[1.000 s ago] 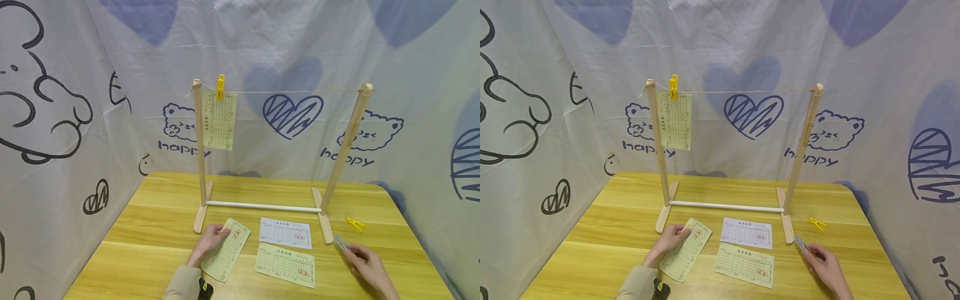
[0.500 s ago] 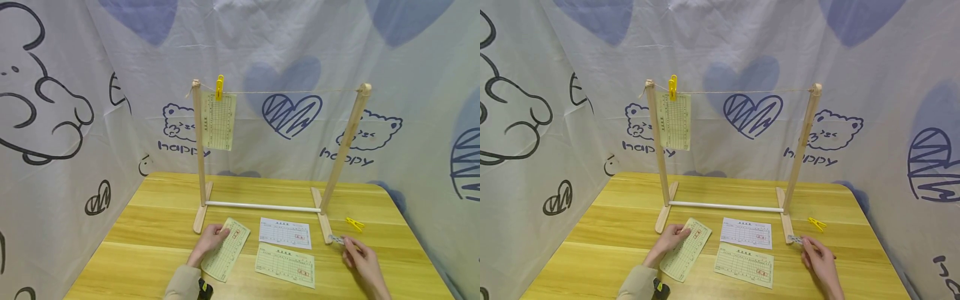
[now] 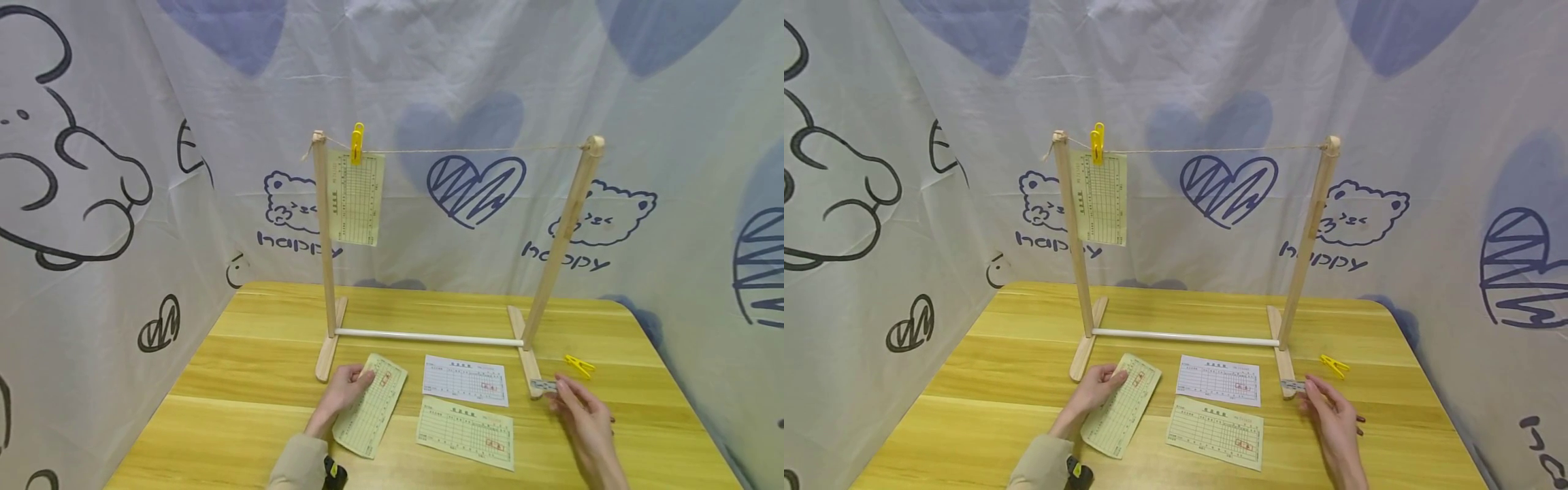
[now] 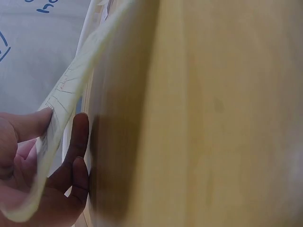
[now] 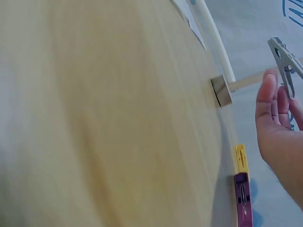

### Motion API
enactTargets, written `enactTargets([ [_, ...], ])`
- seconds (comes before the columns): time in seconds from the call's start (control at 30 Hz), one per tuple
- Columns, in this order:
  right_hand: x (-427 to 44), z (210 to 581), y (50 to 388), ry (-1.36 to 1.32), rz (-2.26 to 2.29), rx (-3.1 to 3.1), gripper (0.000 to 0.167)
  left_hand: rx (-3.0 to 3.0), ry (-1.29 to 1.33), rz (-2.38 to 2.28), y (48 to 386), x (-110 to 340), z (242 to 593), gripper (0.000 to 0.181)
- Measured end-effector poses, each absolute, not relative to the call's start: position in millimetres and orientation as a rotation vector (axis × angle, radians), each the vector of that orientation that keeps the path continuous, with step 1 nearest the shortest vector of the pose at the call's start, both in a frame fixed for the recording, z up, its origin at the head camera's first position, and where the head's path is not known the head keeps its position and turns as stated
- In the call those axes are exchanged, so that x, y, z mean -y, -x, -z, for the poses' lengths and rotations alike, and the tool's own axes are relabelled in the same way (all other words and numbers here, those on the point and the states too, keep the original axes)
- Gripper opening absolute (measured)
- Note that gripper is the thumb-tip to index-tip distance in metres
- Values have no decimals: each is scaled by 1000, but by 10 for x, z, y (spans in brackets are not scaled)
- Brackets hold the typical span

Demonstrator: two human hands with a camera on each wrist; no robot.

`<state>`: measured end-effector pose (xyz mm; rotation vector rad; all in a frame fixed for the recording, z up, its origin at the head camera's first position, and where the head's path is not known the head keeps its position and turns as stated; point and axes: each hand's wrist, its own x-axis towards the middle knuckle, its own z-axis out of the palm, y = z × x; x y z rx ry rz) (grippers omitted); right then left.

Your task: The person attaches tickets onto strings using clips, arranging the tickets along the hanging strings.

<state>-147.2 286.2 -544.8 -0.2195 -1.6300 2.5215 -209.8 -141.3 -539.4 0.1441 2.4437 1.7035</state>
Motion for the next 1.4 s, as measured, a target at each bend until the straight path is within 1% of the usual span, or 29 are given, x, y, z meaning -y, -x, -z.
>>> enactTargets([
  [0.13, -2805, 5395, 1493, 339, -2545, 1547, 20, -2405, -136, -1756, 2098, 1415, 5395, 28],
  [0.27, -2761, 5354, 1502, 378, -2556, 1494, 20, -2379, -136, -1809, 2084, 1405, 5377, 31],
  [0.5, -2703, 5316, 1516, 302, -2567, 1455, 21, -2308, -118, -1917, 2083, 1389, 5346, 34],
  [0.83, -2636, 5273, 1538, 151, -2593, 1334, 24, -2283, -22, -2092, 2104, 1309, 5210, 31],
  [1.0, -2608, 5254, 1556, 148, -2565, 1360, 23, -2313, 22, -2139, 2125, 1282, 5174, 28],
  [1.4, -2530, 5175, 1579, 105, -2566, 1335, 23, -2269, 35, -2270, 2146, 1195, 5020, 30],
])
